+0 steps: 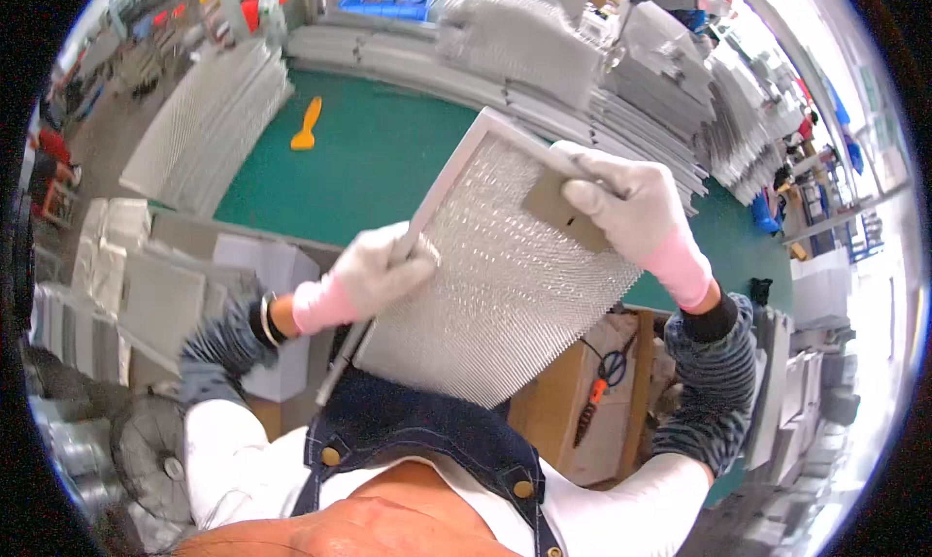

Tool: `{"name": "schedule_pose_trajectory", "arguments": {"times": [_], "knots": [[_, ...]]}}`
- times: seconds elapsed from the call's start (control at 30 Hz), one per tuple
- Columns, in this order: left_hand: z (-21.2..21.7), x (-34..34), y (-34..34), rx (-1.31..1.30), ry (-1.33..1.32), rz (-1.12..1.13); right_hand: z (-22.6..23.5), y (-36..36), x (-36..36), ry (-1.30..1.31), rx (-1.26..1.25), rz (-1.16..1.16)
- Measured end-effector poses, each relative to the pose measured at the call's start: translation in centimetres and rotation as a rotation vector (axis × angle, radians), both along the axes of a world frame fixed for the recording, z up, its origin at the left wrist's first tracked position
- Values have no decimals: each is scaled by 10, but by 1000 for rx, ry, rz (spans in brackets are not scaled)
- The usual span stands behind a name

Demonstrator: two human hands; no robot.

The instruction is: Assembling metal mesh filters using an electric screwdriver and other hand tools.

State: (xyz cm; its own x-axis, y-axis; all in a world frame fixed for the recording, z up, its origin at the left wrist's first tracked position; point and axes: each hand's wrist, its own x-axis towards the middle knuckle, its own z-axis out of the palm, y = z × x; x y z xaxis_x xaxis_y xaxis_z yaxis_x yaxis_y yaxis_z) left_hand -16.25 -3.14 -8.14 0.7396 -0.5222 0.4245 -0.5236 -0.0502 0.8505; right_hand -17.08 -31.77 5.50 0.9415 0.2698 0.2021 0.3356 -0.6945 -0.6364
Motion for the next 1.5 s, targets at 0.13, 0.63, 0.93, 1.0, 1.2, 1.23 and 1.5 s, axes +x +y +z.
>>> {"name": "schedule_pose_trajectory", "arguments": {"times": [0.13,0.63,0.93,1.0,1.2,1.23,1.5], "knots": [[35,25,13,93,139,77,37,12,30,94,11,15],[137,114,130,-727,-125,712,170,168,130,-294,-1,212],[71,102,146,-1145,46,611,106,158,79,118,137,436],[44,54,96,-1039,83,621,103,138,78,305,112,413],[-160,-124,72,3,961,153,-22,47,57,1019,64,518],[-140,-132,97,170,675,-84,-52,33,41,1137,100,449],[-9,17,119,637,-744,369,-160,7,35,1271,359,514]]}}
